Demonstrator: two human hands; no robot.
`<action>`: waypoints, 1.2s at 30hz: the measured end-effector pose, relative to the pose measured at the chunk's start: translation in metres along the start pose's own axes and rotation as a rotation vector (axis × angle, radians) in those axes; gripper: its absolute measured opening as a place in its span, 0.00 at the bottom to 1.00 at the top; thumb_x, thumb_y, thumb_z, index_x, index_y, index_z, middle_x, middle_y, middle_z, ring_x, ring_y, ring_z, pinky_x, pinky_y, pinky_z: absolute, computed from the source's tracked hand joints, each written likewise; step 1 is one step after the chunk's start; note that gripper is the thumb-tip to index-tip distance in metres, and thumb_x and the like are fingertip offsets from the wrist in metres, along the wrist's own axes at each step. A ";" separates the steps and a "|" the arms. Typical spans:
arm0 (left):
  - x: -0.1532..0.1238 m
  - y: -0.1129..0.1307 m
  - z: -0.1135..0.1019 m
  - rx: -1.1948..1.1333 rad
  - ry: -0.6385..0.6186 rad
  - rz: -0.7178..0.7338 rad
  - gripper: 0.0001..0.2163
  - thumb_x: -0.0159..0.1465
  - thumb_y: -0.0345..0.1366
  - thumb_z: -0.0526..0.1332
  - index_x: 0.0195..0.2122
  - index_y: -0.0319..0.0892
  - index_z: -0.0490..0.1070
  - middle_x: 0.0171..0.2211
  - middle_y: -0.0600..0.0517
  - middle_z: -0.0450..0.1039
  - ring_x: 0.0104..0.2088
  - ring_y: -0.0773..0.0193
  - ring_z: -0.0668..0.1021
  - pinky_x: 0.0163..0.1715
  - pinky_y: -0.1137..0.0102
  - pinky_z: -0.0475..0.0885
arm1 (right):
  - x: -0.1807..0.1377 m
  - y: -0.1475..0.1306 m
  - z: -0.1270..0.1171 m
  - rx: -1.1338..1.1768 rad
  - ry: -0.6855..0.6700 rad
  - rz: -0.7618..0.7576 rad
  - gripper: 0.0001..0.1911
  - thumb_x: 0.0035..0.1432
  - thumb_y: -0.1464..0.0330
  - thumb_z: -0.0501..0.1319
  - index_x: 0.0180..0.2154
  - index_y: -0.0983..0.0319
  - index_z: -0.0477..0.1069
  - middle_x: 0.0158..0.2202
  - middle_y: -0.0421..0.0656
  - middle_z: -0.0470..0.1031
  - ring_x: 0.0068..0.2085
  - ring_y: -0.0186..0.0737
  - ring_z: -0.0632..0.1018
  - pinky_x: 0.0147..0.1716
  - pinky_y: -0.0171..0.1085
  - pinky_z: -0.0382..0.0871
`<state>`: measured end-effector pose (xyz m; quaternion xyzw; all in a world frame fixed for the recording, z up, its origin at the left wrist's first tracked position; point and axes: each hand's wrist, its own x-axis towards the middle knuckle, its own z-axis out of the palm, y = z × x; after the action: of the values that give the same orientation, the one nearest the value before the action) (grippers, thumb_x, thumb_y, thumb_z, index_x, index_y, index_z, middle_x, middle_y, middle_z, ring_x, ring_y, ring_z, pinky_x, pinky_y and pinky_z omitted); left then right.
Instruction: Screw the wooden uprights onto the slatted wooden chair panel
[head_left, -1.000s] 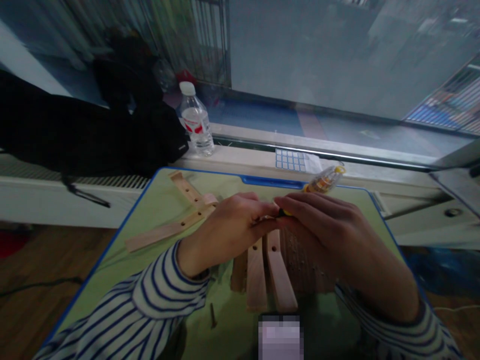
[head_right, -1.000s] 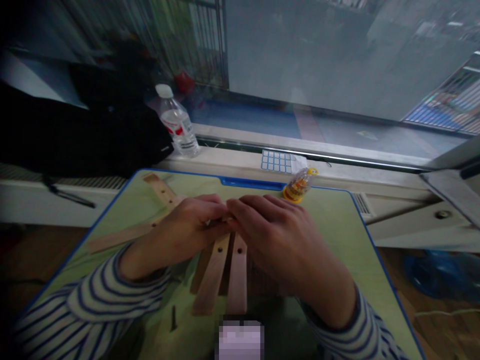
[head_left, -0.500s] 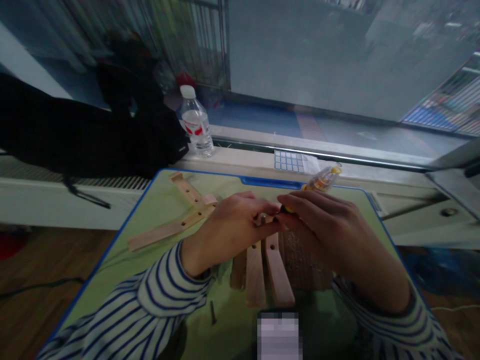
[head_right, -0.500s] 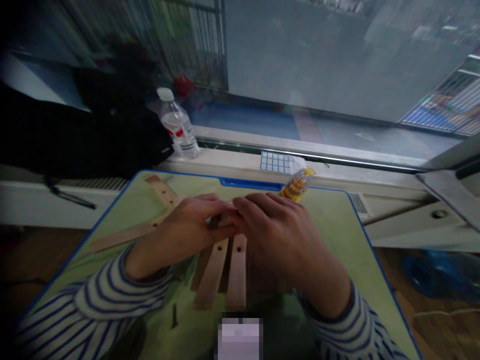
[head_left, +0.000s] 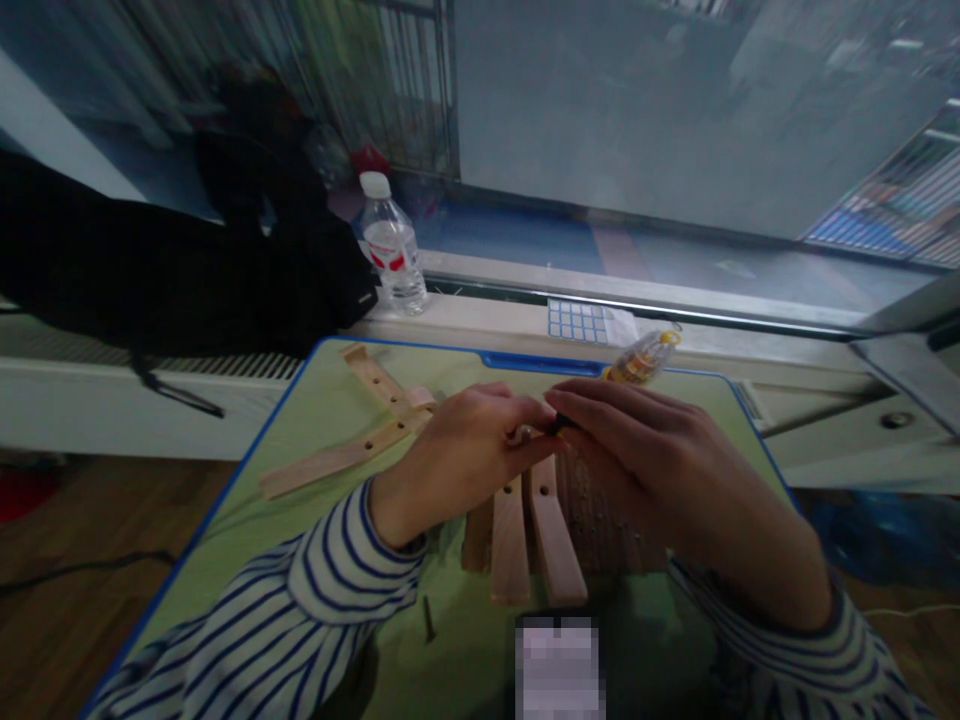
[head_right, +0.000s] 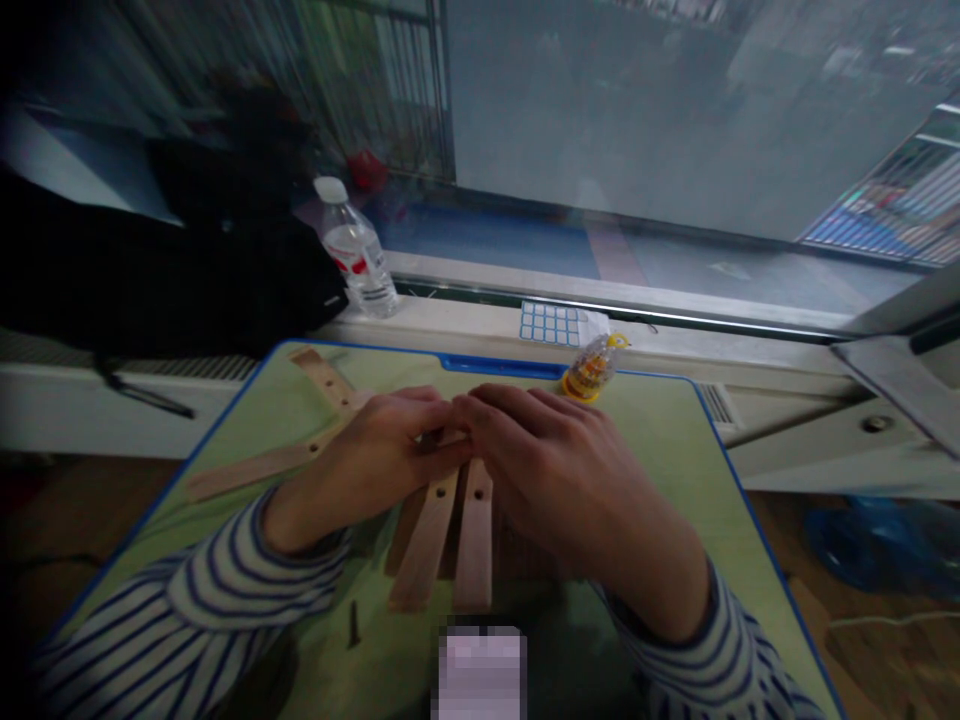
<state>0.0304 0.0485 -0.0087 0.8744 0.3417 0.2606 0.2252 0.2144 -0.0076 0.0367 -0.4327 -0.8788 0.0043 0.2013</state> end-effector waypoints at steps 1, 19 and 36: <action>0.000 0.000 0.000 0.002 -0.008 0.007 0.07 0.62 0.39 0.61 0.36 0.43 0.76 0.26 0.54 0.70 0.28 0.68 0.72 0.28 0.74 0.63 | 0.000 0.000 0.001 -0.001 0.005 0.000 0.18 0.61 0.74 0.56 0.54 0.64 0.66 0.52 0.47 0.73 0.47 0.41 0.76 0.47 0.42 0.72; 0.001 -0.007 -0.003 -0.039 -0.124 0.110 0.10 0.67 0.38 0.54 0.42 0.43 0.74 0.33 0.52 0.73 0.34 0.66 0.75 0.34 0.73 0.68 | 0.002 -0.004 0.006 -0.167 0.053 0.042 0.12 0.64 0.68 0.54 0.45 0.67 0.71 0.43 0.50 0.78 0.41 0.44 0.79 0.39 0.42 0.74; 0.000 0.000 0.004 0.057 0.036 0.052 0.07 0.62 0.39 0.62 0.36 0.42 0.75 0.26 0.54 0.71 0.28 0.67 0.73 0.28 0.74 0.64 | 0.000 -0.002 -0.002 -0.063 0.012 0.026 0.18 0.62 0.72 0.55 0.53 0.66 0.66 0.53 0.50 0.73 0.49 0.45 0.76 0.47 0.44 0.72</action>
<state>0.0329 0.0476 -0.0121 0.8842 0.3299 0.2724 0.1872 0.2130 -0.0094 0.0385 -0.4502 -0.8716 -0.0233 0.1925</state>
